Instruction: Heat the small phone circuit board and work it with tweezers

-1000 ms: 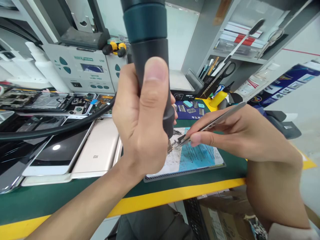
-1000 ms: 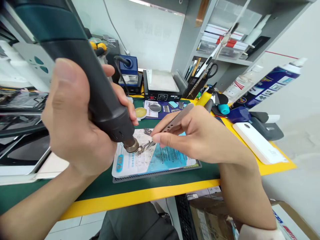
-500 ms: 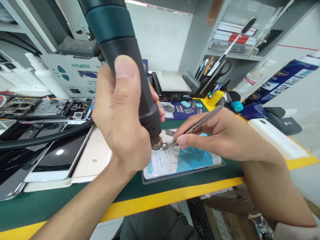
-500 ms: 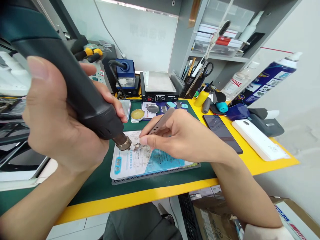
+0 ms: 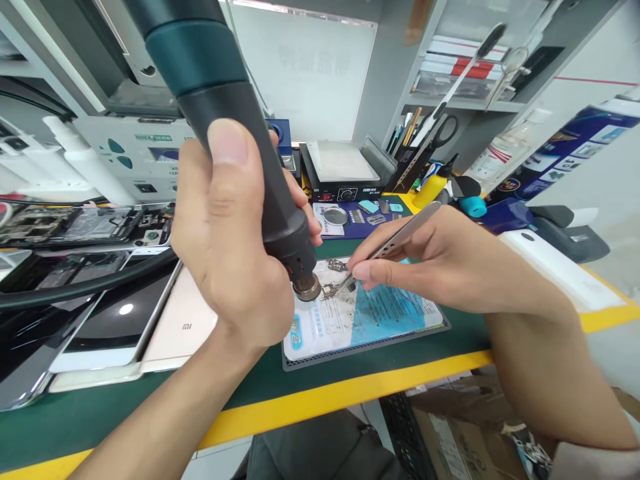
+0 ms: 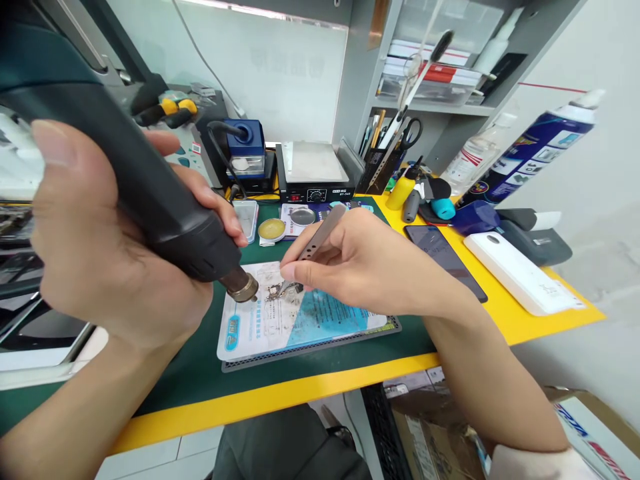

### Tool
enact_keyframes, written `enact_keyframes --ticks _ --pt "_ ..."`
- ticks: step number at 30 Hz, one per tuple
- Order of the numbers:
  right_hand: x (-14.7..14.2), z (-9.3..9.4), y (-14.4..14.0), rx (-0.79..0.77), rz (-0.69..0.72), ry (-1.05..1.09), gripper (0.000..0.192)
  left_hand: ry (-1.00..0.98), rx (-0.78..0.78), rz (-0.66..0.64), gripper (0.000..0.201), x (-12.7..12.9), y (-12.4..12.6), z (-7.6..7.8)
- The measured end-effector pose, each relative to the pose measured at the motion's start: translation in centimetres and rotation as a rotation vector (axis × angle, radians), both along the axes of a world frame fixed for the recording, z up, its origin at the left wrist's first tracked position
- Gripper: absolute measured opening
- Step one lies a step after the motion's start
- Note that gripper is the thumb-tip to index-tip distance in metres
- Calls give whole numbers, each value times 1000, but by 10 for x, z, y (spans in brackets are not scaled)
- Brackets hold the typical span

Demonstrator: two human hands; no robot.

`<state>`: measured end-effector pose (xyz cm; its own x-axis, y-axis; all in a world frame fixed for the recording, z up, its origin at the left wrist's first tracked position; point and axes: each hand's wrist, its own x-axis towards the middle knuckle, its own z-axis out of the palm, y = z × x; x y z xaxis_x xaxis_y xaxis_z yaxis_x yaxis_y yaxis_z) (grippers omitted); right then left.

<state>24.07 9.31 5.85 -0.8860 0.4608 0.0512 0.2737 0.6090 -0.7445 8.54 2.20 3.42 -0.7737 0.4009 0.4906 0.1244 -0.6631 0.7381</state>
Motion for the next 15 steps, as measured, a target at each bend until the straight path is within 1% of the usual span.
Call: enact_keyframes --ticks 3,7,9,13,15 --pt "0 0 -1 11 -7 16 21 6 -13 -17 49 0 -1 1" --pt "0 1 0 28 -36 54 18 10 -18 -6 54 -1 -2 1" --pt "0 2 0 24 -38 49 17 19 -25 1 59 -1 -1 1" --pt "0 3 -1 0 -34 14 24 9 -20 2 79 1 -1 2" --pt "-1 2 -1 -21 -29 2 24 1 -26 2 81 1 -1 2"
